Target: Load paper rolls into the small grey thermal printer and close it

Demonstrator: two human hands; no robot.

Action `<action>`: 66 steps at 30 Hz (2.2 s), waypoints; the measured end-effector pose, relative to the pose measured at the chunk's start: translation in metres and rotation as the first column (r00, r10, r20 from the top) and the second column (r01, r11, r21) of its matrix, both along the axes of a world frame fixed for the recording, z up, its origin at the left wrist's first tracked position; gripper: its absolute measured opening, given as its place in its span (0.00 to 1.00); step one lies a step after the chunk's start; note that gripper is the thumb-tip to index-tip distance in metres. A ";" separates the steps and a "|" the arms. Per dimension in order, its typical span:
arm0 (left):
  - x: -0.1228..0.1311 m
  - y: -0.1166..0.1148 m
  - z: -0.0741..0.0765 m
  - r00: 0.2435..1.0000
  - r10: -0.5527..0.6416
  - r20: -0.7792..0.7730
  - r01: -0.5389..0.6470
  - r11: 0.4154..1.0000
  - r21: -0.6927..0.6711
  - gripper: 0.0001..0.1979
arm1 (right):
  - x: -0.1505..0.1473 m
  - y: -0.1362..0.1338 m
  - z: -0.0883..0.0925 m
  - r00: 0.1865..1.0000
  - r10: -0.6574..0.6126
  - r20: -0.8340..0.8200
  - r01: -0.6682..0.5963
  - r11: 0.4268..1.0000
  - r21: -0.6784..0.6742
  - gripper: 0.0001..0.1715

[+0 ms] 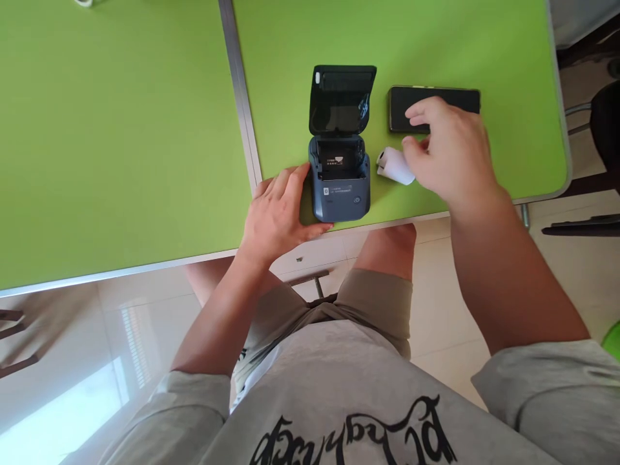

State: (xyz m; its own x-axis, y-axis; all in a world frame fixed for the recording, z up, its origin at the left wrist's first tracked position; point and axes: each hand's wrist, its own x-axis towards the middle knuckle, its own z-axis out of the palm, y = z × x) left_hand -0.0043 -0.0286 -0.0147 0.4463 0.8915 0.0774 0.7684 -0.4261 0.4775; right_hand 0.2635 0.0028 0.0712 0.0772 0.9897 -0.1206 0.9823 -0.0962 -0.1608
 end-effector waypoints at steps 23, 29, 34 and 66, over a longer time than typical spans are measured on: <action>-0.001 0.000 -0.005 0.999 -0.025 -0.032 0.028 0.997 0.071 0.53 | 0.002 -0.049 -0.055 0.214 -0.196 -0.957 0.488 0.870 -0.069 0.26; -0.002 0.001 -0.006 1.000 -0.023 -0.010 0.024 0.997 0.070 0.53 | -0.009 -0.063 -0.069 0.000 -0.108 -0.994 0.545 0.833 -0.091 0.25; -0.002 0.001 -0.007 1.000 -0.023 -0.011 0.023 0.998 0.064 0.53 | -0.009 -0.062 -0.074 -0.046 -0.041 -0.998 0.517 0.854 -0.058 0.28; -0.001 0.003 -0.001 1.000 -0.016 -0.003 0.017 0.999 0.049 0.51 | -0.030 -0.044 -0.040 0.420 0.113 -0.901 0.290 0.924 0.251 0.35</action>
